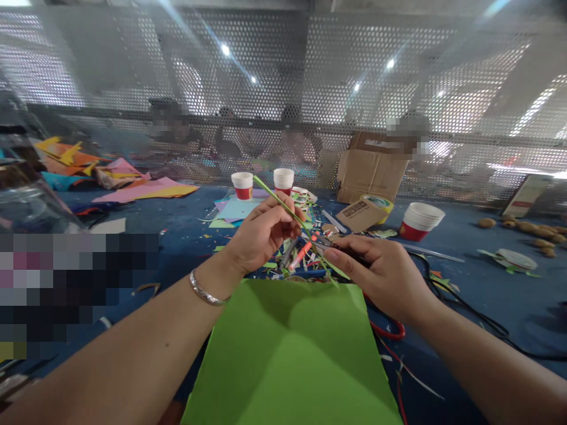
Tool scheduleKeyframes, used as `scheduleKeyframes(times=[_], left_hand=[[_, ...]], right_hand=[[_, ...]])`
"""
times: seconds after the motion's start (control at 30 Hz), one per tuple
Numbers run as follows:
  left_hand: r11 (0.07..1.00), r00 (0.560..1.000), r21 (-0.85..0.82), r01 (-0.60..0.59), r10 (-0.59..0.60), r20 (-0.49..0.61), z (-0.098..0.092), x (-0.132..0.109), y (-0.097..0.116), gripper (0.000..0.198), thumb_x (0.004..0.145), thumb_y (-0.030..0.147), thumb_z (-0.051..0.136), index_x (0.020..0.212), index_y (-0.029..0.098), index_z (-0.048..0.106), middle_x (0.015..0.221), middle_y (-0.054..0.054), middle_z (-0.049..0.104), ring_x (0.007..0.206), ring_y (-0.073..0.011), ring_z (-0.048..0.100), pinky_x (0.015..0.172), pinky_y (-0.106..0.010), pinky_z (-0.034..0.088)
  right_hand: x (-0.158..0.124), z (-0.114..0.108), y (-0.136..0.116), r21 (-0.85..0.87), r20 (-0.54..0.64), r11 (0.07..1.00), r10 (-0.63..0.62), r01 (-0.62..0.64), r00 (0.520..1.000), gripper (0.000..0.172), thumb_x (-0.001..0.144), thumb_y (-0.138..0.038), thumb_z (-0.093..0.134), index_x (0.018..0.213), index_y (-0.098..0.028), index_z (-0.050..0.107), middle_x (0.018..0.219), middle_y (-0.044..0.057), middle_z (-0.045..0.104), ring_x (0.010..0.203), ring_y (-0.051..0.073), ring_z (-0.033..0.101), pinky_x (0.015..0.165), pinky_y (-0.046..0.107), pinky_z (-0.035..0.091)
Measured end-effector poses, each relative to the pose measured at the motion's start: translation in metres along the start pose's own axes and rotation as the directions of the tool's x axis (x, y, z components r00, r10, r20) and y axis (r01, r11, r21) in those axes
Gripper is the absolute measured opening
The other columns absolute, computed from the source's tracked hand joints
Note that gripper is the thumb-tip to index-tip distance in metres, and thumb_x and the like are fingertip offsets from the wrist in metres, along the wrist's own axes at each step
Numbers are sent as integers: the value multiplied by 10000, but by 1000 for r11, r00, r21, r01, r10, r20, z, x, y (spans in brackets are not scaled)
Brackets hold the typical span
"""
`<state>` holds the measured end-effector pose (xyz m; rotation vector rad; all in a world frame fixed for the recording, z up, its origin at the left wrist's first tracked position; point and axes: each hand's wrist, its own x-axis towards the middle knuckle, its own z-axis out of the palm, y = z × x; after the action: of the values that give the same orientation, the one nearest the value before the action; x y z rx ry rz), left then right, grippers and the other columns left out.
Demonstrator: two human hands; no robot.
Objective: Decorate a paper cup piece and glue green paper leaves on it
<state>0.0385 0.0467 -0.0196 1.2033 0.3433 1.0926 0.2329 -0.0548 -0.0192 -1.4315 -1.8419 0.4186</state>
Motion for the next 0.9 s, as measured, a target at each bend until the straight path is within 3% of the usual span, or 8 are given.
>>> scheduleKeyframes(times=[0.6,0.9], left_hand=[[1000,998,-6,14,-13,56,3,-3,2,106,739,73,599,743,175,575,780,-2,665,639,-89,597,636,-210,511],[994,991,-31,107,-104,81,11,-5,-8,87,738,98,638,753,170,592,780,1,665,660,-109,629,651,-251,542]], right_hand=[[-1,-2,-3,17,22,1000,-4,3,1000,458,962,-593,565,938,-187,775,773,23,690,637,137,521,564,276,355],[-1,-4,-2,112,27,993,26,-29,999,432,945,-587,595,826,-193,730,735,7,647,654,134,499,592,273,361]])
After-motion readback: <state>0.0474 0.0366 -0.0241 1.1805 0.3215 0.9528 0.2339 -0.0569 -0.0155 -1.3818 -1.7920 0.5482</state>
